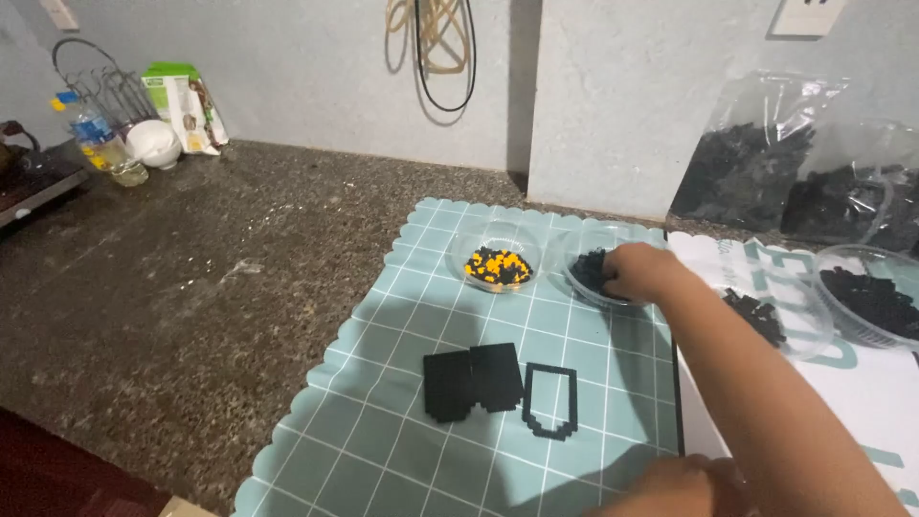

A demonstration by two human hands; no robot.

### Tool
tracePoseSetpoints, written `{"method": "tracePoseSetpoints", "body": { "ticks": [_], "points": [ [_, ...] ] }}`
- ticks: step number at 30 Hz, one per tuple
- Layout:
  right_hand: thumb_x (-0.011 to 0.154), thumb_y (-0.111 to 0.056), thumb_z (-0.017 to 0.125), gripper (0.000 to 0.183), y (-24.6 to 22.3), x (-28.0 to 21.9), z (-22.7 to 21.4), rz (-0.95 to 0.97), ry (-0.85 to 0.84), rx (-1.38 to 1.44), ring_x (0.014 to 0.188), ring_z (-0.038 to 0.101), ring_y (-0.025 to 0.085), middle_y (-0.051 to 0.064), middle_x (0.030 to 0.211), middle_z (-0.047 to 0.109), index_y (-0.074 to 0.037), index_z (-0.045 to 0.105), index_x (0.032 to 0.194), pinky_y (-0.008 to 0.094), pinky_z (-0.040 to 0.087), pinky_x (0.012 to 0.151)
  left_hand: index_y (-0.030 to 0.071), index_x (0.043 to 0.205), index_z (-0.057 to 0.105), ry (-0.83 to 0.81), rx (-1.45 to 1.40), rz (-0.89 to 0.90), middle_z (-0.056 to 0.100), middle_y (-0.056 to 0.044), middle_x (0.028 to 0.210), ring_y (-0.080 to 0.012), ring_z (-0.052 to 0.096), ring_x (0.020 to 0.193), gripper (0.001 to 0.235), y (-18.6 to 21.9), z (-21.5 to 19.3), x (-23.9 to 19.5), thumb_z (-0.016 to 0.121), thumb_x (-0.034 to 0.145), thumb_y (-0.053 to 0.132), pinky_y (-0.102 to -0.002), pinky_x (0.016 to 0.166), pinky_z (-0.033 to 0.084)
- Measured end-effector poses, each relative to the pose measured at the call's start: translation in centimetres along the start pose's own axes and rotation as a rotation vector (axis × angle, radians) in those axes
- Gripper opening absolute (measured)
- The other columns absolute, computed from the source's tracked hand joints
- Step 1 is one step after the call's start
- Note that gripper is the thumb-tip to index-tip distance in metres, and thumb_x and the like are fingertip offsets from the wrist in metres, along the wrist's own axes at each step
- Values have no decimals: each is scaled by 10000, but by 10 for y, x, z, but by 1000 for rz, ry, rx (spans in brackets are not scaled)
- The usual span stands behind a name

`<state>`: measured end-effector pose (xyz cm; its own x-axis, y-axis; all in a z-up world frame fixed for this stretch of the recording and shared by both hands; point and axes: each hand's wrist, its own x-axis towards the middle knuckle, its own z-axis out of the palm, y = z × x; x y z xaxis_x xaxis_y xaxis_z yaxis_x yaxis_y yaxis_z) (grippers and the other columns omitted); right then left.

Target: The person connects small black plastic blocks by hand and uses a small hammer to tap pieces together on a grid mat, while referring to an instruction sheet.

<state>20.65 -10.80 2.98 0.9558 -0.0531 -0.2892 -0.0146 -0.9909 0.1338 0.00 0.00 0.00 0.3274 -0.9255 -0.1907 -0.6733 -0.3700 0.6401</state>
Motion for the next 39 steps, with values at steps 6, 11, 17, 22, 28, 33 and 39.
{"method": "tracePoseSetpoints", "body": {
  "ticks": [6, 11, 17, 22, 28, 33, 39],
  "points": [
    [844, -167, 440, 266, -18, -4, -10, 42, -35, -126, 961, 638, 286, 86, 1032, 657, -94, 654, 984, 462, 464, 850, 57, 1151, 611, 55, 55, 29, 546, -203, 1244, -396, 591, 1082, 490, 2, -8, -6, 317, 871, 332, -493, 822, 473],
    [825, -396, 614, 165, 23, 22, 2, -52, 113, -56, 947, 625, 240, -8, 984, 673, -257, 679, 887, 417, 467, 750, 54, 1095, 643, 83, 59, 37, 578, -213, 1154, -396, 624, 1027, 471, 4, -3, -9, 346, 855, 330, -487, 793, 496],
    [835, -238, 634, 214, 56, -40, 5, -291, 461, 312, 845, 652, 236, 54, 967, 713, -144, 707, 1013, 377, 488, 752, 120, 1005, 664, 239, 70, 97, 595, -143, 1052, -380, 609, 990, 341, -14, 35, 10, 461, 829, 330, -491, 791, 484],
    [802, -199, 664, 201, 80, -158, 34, -393, 640, 595, 565, 563, 43, -72, 764, 729, -225, 748, 982, 211, 410, 571, 107, 830, 635, 417, 113, 159, 584, -67, 918, -311, 628, 873, 229, -17, 47, 12, 579, 818, 328, -501, 601, 483],
    [684, -276, 710, 275, 92, -265, 100, -448, 703, 768, 550, 629, 78, -12, 776, 742, -161, 748, 931, 193, 520, 546, 135, 1022, 626, 422, -204, 80, 588, -45, 1043, -240, 627, 816, 448, 7, 23, -6, 566, 732, 472, -329, 760, 472],
    [684, -49, 729, 311, 87, -279, 134, -530, 868, 916, 688, 697, 124, 70, 846, 725, -64, 678, 990, 171, 590, 632, 45, 1045, 676, 456, -983, -39, 664, -41, 914, -73, 564, 790, 278, 16, 29, -3, 611, 863, 246, -207, 709, 509],
    [749, -113, 707, 341, 87, -279, 134, -564, 808, 957, 679, 602, 111, -2, 817, 692, -145, 656, 1084, 215, 488, 662, 75, 962, 676, 274, -789, -221, 598, 0, 737, -98, 503, 648, 247, 29, 14, -7, 606, 829, 270, -250, 569, 413]
  ]
}}
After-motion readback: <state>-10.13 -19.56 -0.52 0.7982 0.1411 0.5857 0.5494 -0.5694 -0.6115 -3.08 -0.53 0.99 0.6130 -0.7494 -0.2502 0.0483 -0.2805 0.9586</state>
